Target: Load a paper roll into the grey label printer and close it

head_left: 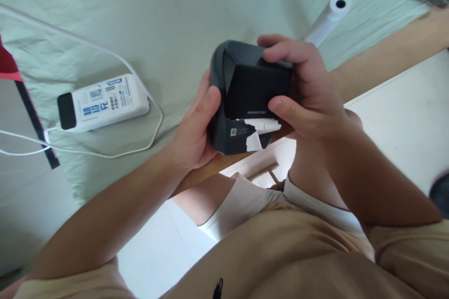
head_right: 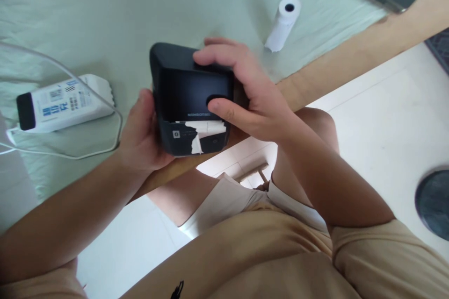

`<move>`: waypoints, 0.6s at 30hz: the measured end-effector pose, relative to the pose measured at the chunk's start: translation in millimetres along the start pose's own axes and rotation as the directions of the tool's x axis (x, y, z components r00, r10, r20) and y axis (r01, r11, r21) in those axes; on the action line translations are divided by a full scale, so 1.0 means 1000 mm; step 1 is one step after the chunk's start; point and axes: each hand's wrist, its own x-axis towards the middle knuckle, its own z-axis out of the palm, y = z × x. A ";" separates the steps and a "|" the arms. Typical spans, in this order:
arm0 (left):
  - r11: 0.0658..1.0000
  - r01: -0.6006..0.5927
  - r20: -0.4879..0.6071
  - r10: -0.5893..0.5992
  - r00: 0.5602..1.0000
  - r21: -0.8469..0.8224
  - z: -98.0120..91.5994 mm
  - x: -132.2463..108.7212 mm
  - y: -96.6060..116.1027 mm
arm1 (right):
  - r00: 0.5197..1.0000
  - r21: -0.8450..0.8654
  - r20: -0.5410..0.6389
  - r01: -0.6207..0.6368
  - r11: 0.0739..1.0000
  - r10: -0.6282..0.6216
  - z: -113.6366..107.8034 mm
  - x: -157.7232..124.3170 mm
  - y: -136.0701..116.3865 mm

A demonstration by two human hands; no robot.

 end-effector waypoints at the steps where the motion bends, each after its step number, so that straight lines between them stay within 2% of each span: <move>1: 0.999 0.001 -0.019 -0.001 1.000 -0.034 0.002 0.000 0.000 | 1.000 -0.006 -0.018 -0.007 1.000 0.006 0.000 0.000 0.000; 3: 0.996 0.016 -0.069 -0.022 0.997 -0.084 0.005 0.001 0.000 | 1.000 0.019 -0.014 -0.017 1.000 0.017 0.000 0.001 0.000; 7: 0.993 0.081 -0.156 -0.094 0.983 -0.089 0.007 0.002 -0.001 | 0.996 0.179 0.064 -0.070 0.981 0.059 -0.003 0.001 0.001; 9: 0.993 0.073 -0.192 -0.089 0.977 -0.090 0.006 0.002 -0.002 | 0.994 0.176 0.069 -0.090 0.980 0.079 -0.004 0.000 0.001; 15: 0.996 0.014 -0.229 -0.033 0.973 -0.086 0.003 0.002 -0.005 | 0.998 -0.027 0.060 -0.020 0.999 0.021 -0.009 -0.003 -0.008; 18: 0.997 0.010 -0.223 -0.027 0.974 -0.074 0.003 0.003 -0.006 | 0.998 -0.241 -0.020 0.052 0.969 -0.059 -0.018 -0.003 -0.022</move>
